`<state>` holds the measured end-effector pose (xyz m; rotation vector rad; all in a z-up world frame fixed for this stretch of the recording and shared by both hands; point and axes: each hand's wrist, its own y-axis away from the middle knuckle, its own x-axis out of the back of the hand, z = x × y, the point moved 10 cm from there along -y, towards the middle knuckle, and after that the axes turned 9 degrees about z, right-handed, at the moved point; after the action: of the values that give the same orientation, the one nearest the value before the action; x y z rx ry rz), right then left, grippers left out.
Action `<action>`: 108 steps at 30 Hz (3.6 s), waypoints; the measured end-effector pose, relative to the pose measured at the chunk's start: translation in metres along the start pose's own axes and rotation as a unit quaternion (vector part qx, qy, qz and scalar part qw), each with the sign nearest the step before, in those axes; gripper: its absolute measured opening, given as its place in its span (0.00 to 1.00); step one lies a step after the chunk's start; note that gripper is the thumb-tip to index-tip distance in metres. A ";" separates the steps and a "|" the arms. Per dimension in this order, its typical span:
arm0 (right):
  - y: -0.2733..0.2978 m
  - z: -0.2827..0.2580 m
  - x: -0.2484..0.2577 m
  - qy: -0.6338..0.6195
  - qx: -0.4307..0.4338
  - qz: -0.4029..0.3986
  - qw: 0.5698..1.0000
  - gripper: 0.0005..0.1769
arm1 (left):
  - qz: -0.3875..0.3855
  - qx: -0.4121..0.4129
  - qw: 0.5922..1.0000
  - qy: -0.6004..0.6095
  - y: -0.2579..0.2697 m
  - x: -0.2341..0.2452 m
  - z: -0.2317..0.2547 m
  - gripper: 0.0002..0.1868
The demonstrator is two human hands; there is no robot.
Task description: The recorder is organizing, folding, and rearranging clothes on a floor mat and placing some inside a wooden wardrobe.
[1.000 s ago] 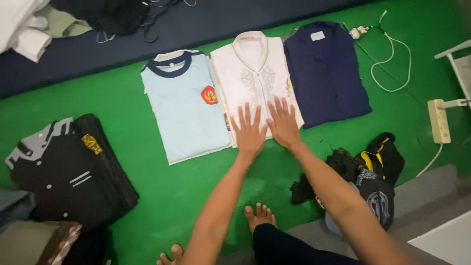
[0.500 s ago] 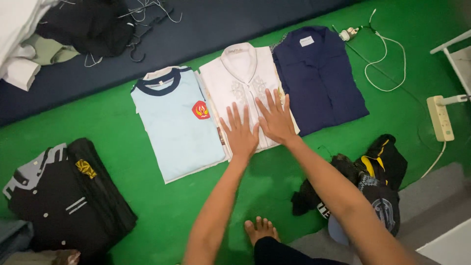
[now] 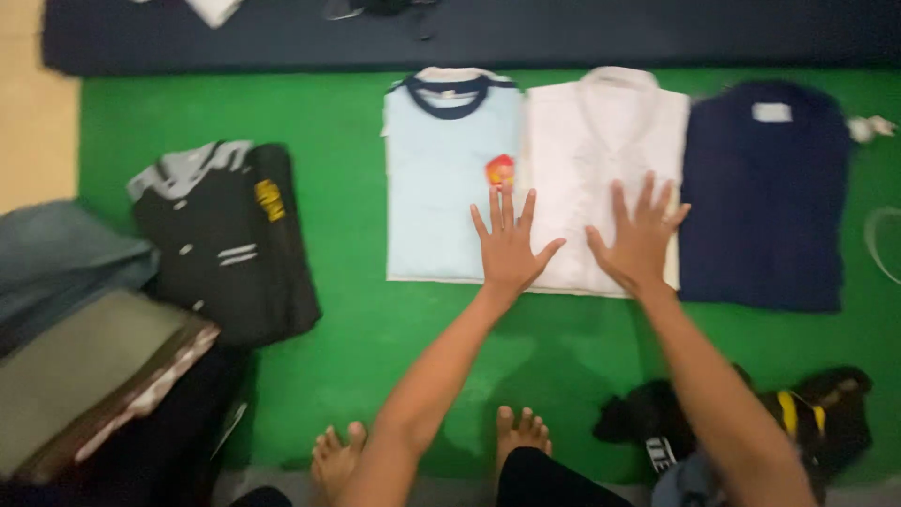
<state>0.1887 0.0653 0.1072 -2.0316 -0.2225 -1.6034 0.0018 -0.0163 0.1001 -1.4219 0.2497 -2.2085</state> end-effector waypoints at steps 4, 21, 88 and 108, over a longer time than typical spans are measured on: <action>-0.034 -0.060 0.000 -0.026 0.050 0.010 0.998 0.52 | 0.018 0.038 0.999 -0.024 -0.001 0.045 -0.046 0.54; -0.098 -0.466 -0.068 -0.200 0.362 -0.083 0.907 0.30 | -0.004 0.085 0.920 -0.382 0.054 0.263 -0.337 0.36; -0.086 -0.553 -0.188 -0.344 -0.019 -0.085 0.935 0.15 | 0.022 0.532 0.845 -0.055 0.099 0.296 -0.552 0.26; -0.089 -0.523 -0.217 -0.279 -0.121 -0.227 0.925 0.27 | 0.030 0.427 0.904 -0.016 0.078 0.272 -0.559 0.28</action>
<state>-0.3565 -0.0797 0.0083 -2.7553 -0.7862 -1.2926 -0.5631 -0.2814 0.0411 -0.9189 -0.6144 -1.8494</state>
